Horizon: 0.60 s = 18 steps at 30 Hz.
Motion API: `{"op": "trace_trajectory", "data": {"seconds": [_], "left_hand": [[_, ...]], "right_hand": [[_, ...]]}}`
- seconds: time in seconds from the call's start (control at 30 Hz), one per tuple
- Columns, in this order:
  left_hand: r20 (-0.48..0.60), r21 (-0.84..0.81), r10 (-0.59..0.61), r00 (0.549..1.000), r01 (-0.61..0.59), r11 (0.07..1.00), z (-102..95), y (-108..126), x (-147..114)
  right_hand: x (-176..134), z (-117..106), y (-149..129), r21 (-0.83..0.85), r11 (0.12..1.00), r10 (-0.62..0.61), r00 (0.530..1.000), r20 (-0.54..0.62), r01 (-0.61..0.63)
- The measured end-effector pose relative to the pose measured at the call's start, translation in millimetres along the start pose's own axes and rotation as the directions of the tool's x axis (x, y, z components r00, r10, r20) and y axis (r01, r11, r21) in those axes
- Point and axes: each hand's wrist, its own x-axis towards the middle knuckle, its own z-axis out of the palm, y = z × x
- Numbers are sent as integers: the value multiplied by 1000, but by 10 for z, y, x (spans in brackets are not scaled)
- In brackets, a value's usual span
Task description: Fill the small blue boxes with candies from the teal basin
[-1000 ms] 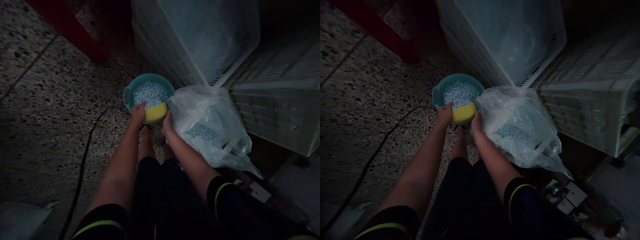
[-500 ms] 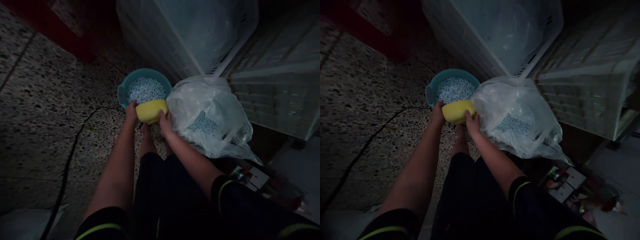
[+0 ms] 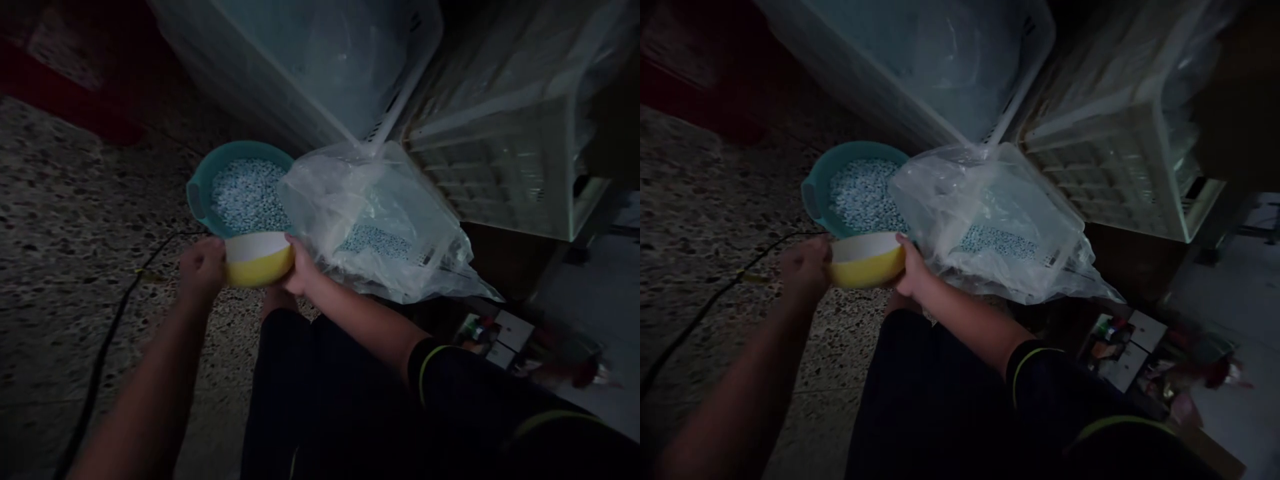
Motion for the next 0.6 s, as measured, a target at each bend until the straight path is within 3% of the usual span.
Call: {"op": "trace_trajectory", "data": {"seconds": [0.07, 0.1, 0.17, 0.23, 0.27, 0.33, 0.37, 0.43, 0.5, 0.53, 0.57, 0.6], "left_hand": [[20, 22, 104, 994, -104, 994, -175, 241, -233], [36, 37, 160, 986, -161, 986, -248, 363, -332], [124, 119, 306, 944, -320, 940, -306, 594, -470], [212, 223, 450, 868, -491, 842, -173, 786, -532], [245, 259, 487, 838, -541, 800, -19, 859, -542], [266, 281, 463, 846, -527, 802, 447, 955, -530], [267, 284, 417, 869, -484, 828, 737, 977, -510], [244, 331, 301, 922, -371, 868, 1354, 977, -455], [255, 378, 189, 948, -278, 883, 1915, 943, -395], [214, 396, 140, 967, -217, 892, 2143, 923, -370], [146, 418, 104, 984, -156, 895, 2326, 905, -350], [70, 441, 81, 994, -104, 892, 2462, 891, -334]], "right_hand": [[-412, -96, 80, 204, 966, 124, 977, 175, -159], [-632, -169, 131, 240, 960, 102, 977, 190, -147], [-1048, -383, 225, 203, 977, -83, 991, 104, 60], [-1373, -717, 285, 77, 931, -357, 934, -10, 357], [-1489, -934, 300, -12, 876, -481, 875, -57, 481], [-1623, -1458, 311, -247, 744, -661, 736, -142, 621], [-1647, -1752, 312, -395, 673, -725, 663, -186, 625], [-1621, -2350, 313, -682, 516, -827, 509, -239, 518], [-1508, -2870, 305, -854, 333, -913, 364, -185, 401], [-1420, -3071, 290, -900, 242, -935, 336, -116, 363], [-1310, -3224, 265, -928, 164, -935, 351, -39, 334], [-1180, -3326, 226, -946, 96, -916, 400, 38, 310]]}}
